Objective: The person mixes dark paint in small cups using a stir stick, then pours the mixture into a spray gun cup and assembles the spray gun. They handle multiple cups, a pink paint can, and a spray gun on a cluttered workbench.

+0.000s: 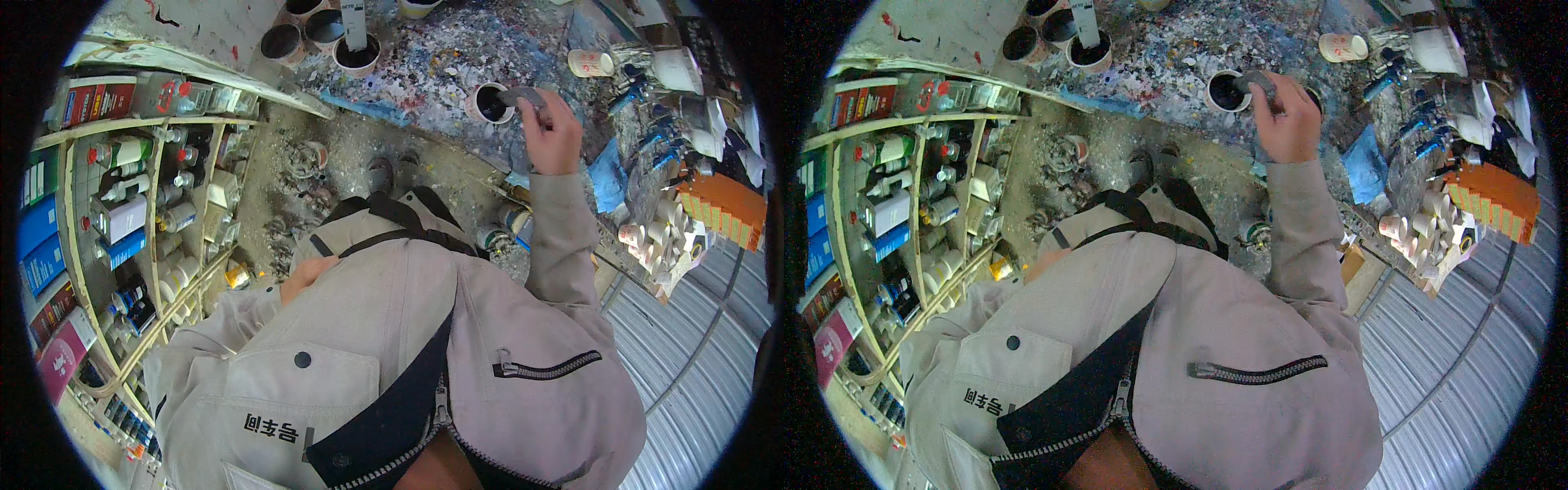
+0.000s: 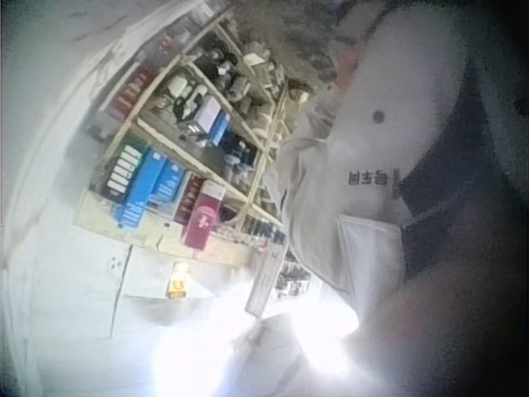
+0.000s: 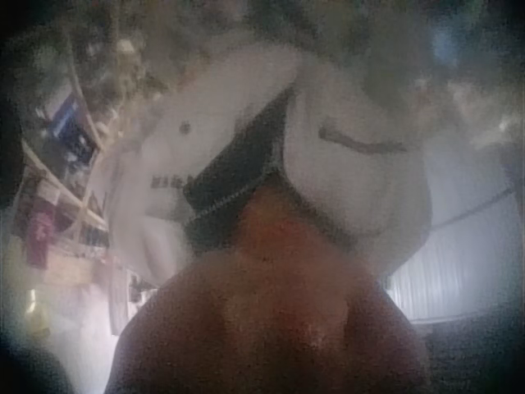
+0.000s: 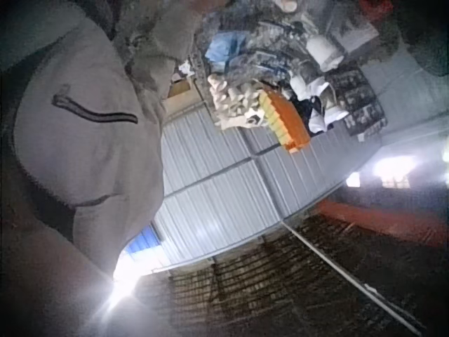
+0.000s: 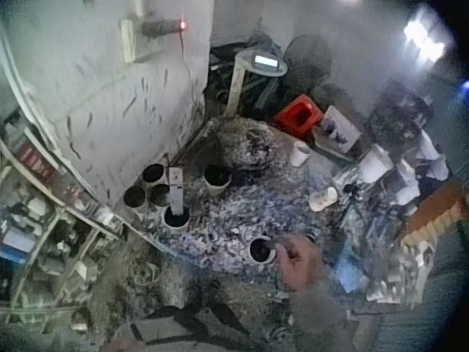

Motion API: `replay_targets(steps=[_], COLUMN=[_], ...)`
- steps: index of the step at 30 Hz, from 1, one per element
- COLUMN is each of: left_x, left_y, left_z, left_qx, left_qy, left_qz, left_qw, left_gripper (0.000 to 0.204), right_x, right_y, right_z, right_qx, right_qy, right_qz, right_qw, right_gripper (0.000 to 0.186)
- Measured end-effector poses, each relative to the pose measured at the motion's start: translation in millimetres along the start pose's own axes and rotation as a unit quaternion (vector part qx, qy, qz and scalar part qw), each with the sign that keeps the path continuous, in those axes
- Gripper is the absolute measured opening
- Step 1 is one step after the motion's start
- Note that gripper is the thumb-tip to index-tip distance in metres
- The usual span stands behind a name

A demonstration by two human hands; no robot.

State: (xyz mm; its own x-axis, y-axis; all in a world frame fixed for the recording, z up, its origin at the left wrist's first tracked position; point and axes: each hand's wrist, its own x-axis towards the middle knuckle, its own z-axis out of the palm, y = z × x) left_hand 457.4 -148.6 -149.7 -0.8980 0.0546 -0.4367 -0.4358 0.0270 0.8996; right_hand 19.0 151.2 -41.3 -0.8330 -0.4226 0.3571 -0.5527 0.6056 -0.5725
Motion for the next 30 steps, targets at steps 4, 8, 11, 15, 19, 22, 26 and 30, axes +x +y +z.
replay_targets(steps=[4,8,11,15,19,22,26,30], left_x=[-23,-37,-39,-35,-50,-68,-86,-98], left_y=[-22,-28,-13,-5,-22,-37,-44,-44], left_z=[24,43,49,40,47,54,54,56], left_qx=[0.09,0.094,0.107,0.043,0.056,0.065,0.076,0.082], left_qy=[0.045,0.046,0.044,-0.116,-0.097,-0.059,-0.037,-0.029], left_qz=[0.005,-0.037,-0.051,-0.162,-0.15,-0.139,-0.139,-0.143], left_qw=[0.995,0.994,0.992,0.979,0.982,0.986,0.987,0.986], left_gripper=[0.039,0.039,0.039,0.049,0.051,0.052,0.054,0.056], right_x=[1,4,6,5,0,-4,-3,3], right_y=[6,4,1,2,5,7,11,10], right_z=[-3,-6,-7,-8,-7,-3,2,1], right_qx=[-0.001,0.006,0.021,0.001,0.04,0.052,0.07,0.015], right_qy=[0.008,-0.016,-0.012,-0.012,-0.011,-0.026,0.002,0.03], right_qz=[0.019,-0.008,-0.044,-0.059,-0.079,-0.079,-0.08,-0.098], right_qw=[1.0,1.0,0.999,0.998,0.996,0.995,0.994,0.995], right_gripper=[0.028,0.028,0.026,0.025,0.025,0.025,0.025,0.026])
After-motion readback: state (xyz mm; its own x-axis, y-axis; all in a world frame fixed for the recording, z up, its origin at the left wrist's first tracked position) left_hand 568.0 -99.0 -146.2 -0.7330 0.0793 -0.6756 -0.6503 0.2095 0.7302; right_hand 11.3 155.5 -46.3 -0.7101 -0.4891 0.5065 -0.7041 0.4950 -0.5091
